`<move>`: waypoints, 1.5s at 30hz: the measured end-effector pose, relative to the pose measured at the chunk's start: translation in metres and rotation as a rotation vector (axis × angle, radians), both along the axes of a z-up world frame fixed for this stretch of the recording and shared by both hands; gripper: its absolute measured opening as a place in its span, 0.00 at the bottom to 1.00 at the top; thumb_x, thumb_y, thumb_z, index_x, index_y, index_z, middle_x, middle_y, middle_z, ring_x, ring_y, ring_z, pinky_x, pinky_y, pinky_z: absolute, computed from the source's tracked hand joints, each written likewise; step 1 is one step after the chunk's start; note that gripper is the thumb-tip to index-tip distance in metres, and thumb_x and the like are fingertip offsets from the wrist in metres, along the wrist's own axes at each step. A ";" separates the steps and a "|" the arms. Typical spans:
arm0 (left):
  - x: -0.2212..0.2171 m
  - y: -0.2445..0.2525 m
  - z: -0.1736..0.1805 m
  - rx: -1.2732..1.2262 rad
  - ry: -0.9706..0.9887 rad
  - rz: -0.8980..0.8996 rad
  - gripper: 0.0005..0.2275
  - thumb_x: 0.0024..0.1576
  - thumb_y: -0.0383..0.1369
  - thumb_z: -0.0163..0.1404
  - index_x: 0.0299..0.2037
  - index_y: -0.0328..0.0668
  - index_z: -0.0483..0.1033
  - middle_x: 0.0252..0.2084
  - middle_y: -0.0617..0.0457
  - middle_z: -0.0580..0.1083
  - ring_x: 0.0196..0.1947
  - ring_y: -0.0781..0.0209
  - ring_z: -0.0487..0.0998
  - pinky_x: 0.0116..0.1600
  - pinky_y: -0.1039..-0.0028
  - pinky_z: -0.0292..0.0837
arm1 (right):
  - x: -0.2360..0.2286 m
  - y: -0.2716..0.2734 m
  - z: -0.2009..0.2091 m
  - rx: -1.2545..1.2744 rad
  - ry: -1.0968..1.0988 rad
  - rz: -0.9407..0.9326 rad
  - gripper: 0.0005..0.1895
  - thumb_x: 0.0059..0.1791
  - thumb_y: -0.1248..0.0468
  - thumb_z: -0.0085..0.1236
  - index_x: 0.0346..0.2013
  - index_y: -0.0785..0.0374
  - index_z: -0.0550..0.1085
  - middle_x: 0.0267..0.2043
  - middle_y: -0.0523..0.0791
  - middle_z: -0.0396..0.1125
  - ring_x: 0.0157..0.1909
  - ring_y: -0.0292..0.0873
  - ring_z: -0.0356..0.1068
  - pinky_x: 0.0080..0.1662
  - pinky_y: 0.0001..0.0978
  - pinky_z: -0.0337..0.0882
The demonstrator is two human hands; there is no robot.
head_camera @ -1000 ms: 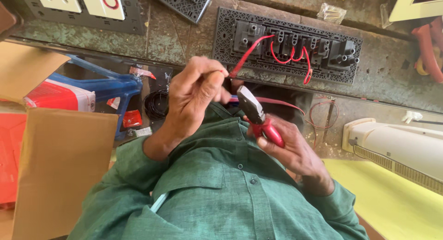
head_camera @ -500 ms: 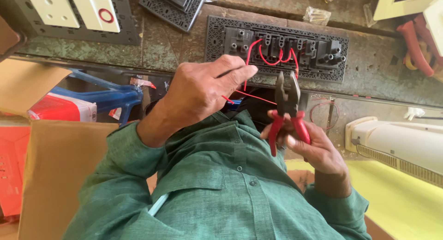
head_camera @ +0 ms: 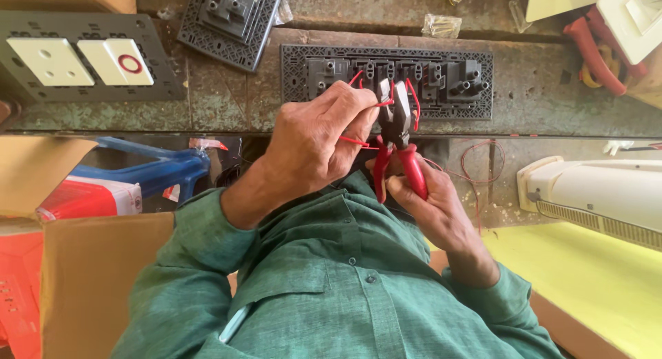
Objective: The person wires an electrical switchboard by hand using a screwdriver and pliers to strip, connect, and secure red wires into terminals.
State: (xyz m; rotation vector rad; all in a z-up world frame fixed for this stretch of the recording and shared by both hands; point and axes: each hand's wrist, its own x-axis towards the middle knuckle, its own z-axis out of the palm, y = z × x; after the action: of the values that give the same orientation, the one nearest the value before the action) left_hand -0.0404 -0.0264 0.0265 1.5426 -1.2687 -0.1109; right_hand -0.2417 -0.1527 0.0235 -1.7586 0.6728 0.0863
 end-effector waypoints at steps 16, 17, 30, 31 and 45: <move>-0.007 -0.003 -0.015 -0.005 0.195 -0.010 0.06 0.65 0.21 0.54 0.48 0.36 0.73 0.41 0.46 0.73 0.37 0.48 0.80 0.41 0.65 0.75 | 0.021 0.019 0.003 -0.563 -0.152 0.003 0.29 0.57 0.63 0.53 0.73 0.62 0.59 0.49 0.53 0.68 0.49 0.55 0.73 0.50 0.44 0.73; -0.007 -0.002 -0.015 0.002 0.197 -0.010 0.06 0.65 0.21 0.54 0.48 0.36 0.73 0.41 0.46 0.73 0.37 0.48 0.80 0.41 0.65 0.75 | 0.021 0.020 0.002 -0.584 -0.153 0.004 0.29 0.57 0.62 0.54 0.73 0.61 0.59 0.49 0.53 0.68 0.49 0.55 0.73 0.49 0.45 0.72; -0.005 0.001 -0.018 0.033 0.127 -0.008 0.06 0.63 0.21 0.54 0.47 0.38 0.73 0.40 0.47 0.71 0.35 0.47 0.79 0.38 0.64 0.74 | 0.017 0.021 -0.010 -0.622 -0.161 -0.011 0.26 0.58 0.64 0.54 0.71 0.59 0.62 0.50 0.54 0.69 0.50 0.58 0.72 0.50 0.47 0.72; -0.005 0.001 -0.019 0.059 0.065 0.000 0.07 0.62 0.21 0.54 0.46 0.38 0.72 0.39 0.47 0.71 0.34 0.48 0.78 0.37 0.64 0.73 | 0.017 0.020 -0.009 -0.611 -0.130 0.001 0.26 0.57 0.64 0.55 0.70 0.60 0.62 0.50 0.54 0.69 0.49 0.58 0.72 0.50 0.47 0.72; -0.006 -0.003 -0.018 0.149 -0.078 -0.009 0.06 0.62 0.23 0.55 0.44 0.37 0.71 0.37 0.48 0.70 0.29 0.51 0.75 0.33 0.65 0.70 | 0.018 0.009 0.016 -0.734 -0.057 0.091 0.25 0.55 0.63 0.56 0.66 0.63 0.65 0.40 0.52 0.68 0.40 0.57 0.71 0.42 0.47 0.69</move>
State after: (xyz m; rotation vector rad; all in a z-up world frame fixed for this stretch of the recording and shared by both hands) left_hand -0.0468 -0.0292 0.0082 1.6827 -1.3544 -0.1553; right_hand -0.2235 -0.1437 0.0399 -2.4841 0.6222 -0.1717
